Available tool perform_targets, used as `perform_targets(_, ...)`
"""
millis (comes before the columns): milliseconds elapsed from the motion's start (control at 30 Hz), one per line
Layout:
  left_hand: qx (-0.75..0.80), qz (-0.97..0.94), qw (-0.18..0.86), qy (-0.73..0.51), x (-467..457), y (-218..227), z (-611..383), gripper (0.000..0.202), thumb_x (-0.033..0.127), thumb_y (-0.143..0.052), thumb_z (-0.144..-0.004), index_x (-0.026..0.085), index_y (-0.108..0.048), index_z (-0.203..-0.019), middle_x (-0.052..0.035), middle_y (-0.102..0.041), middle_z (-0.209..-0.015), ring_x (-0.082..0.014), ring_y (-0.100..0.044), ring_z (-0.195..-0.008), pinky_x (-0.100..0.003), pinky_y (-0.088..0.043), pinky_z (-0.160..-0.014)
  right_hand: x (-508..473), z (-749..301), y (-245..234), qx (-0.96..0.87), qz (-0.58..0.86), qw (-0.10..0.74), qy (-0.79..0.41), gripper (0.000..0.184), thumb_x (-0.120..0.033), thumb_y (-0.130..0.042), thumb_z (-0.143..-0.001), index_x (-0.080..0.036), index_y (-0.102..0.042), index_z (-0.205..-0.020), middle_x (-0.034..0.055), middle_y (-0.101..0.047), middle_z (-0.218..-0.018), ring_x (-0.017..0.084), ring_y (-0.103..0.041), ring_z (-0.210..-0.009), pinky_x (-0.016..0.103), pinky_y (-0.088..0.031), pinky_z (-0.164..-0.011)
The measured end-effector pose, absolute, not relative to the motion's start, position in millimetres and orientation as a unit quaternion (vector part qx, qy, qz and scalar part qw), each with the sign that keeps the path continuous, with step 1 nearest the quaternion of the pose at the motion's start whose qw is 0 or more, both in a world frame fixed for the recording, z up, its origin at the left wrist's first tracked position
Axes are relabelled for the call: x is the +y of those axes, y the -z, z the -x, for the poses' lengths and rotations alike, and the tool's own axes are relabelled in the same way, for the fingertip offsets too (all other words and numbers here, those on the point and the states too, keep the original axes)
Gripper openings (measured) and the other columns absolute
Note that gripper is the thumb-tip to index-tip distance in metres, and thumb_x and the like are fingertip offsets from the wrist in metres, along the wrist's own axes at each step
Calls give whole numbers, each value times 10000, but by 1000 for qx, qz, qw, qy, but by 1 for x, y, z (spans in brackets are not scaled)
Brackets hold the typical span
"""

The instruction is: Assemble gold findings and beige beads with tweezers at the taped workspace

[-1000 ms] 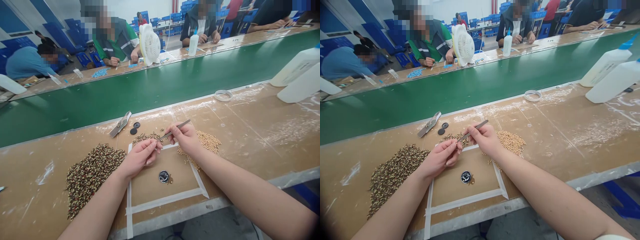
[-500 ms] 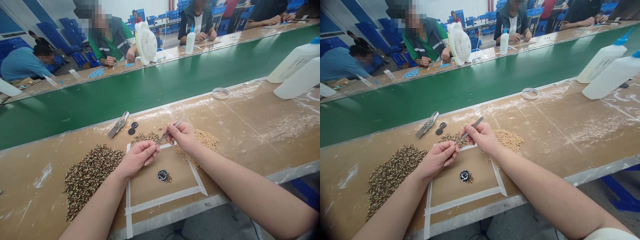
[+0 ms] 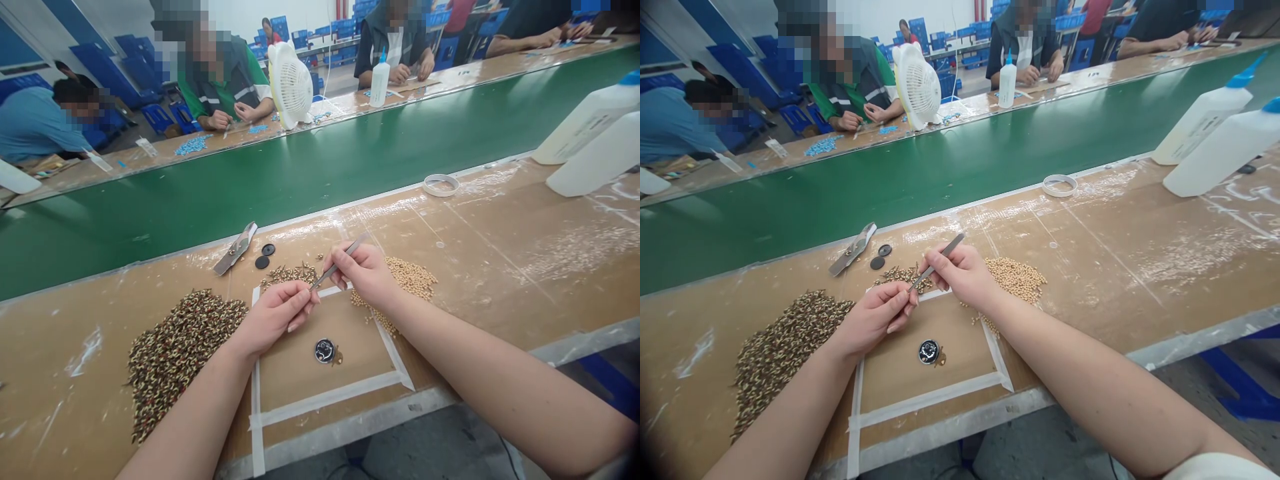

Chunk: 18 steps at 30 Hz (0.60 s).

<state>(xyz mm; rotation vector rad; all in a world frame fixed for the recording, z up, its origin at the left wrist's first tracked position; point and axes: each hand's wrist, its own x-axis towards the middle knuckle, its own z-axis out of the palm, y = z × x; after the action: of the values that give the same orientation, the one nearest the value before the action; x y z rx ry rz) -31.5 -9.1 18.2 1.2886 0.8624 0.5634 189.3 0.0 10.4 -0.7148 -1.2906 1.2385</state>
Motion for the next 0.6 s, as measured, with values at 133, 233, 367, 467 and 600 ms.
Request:
perform_targets(133,385,-572,678,-254,-9,-19,30,349,497,-641,-992,153,-668,-946,22,-534,-730,-44,-372,-492,-214,-246,-497,0,-190,-11,-557,311,569,-518,458,-596,-627,-980,-192,-726,-790,-37,-568,-554,81,-509,-467,247,-401,-466)
perform_targets(233,387,-573,676,-255,-10,-19,30,356,507,-651,-982,155,-661,-931,26,-526,-716,-48,-368,-492,-212,-251,-494,0,-190,-12,-559,315,567,-516,471,-613,-627,-972,-193,-719,-780,-40,-561,-541,83,-503,-464,246,-400,-464)
perform_targets(367,387,-576,675,-251,-10,-19,29,362,514,-656,-976,156,-667,-929,16,-555,-735,-47,-382,-492,-212,-262,-491,0,-189,-13,-554,317,565,-523,477,-619,-625,-971,-195,-713,-771,-47,-546,-525,80,-479,-455,243,-383,-457)
perform_targets(467,384,-581,675,-243,-11,-20,29,354,510,-643,-985,159,-677,-949,8,-579,-761,-46,-415,-484,-213,-261,-480,-1,-189,-13,-547,317,566,-529,475,-621,-635,-963,-199,-705,-756,-53,-522,-512,82,-467,-456,242,-362,-453)
perform_targets(600,384,-580,680,-229,-11,-22,28,353,504,-635,-992,159,-673,-933,5,-596,-780,-39,-444,-474,-206,-245,-467,-1,-188,-12,-540,314,571,-532,467,-610,-644,-963,-199,-705,-750,-59,-490,-501,82,-451,-451,242,-335,-444)
